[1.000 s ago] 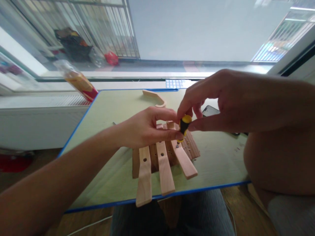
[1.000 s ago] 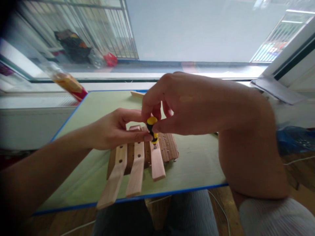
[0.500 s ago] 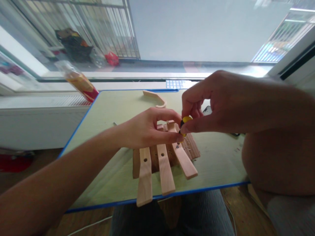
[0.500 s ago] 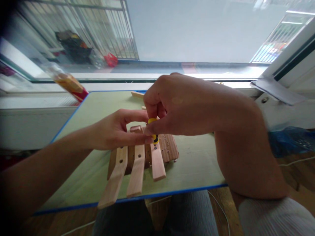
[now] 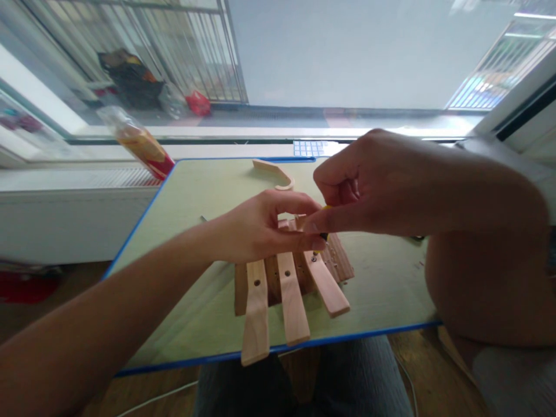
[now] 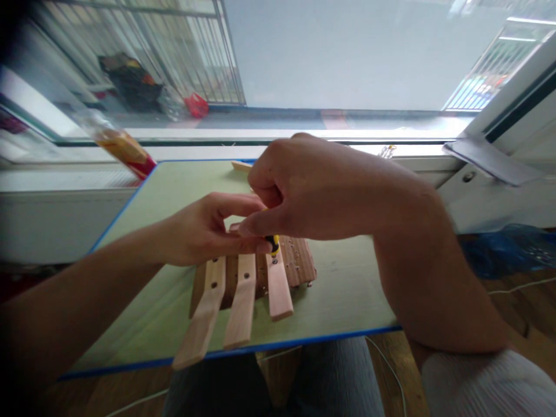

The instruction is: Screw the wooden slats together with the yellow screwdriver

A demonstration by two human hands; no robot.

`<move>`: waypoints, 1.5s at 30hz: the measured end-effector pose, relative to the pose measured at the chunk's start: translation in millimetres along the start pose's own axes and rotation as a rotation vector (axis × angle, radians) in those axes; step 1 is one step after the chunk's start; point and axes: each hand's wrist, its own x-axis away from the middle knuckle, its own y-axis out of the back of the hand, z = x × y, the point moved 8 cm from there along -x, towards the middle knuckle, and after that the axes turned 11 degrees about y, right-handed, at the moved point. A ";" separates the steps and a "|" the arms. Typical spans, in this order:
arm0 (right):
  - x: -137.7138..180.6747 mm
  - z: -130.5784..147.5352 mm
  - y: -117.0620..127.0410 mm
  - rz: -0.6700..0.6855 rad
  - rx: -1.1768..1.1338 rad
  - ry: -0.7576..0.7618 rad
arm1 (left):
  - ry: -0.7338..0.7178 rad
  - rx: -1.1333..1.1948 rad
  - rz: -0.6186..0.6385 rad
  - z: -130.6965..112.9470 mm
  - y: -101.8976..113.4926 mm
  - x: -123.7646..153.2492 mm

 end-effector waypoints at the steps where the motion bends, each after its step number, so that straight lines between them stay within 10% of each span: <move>1: -0.1 0.0 0.0 0.006 -0.006 0.005 | -0.009 0.001 0.003 -0.2 -0.1 0.1; 22: 6.3 15.8 8.3 -0.041 -0.046 0.149 | 0.009 -0.029 0.000 2.6 0.2 1.0; 45: -0.2 -2.9 0.8 -0.022 0.012 -0.042 | 0.042 0.031 0.019 2.4 -3.0 -0.6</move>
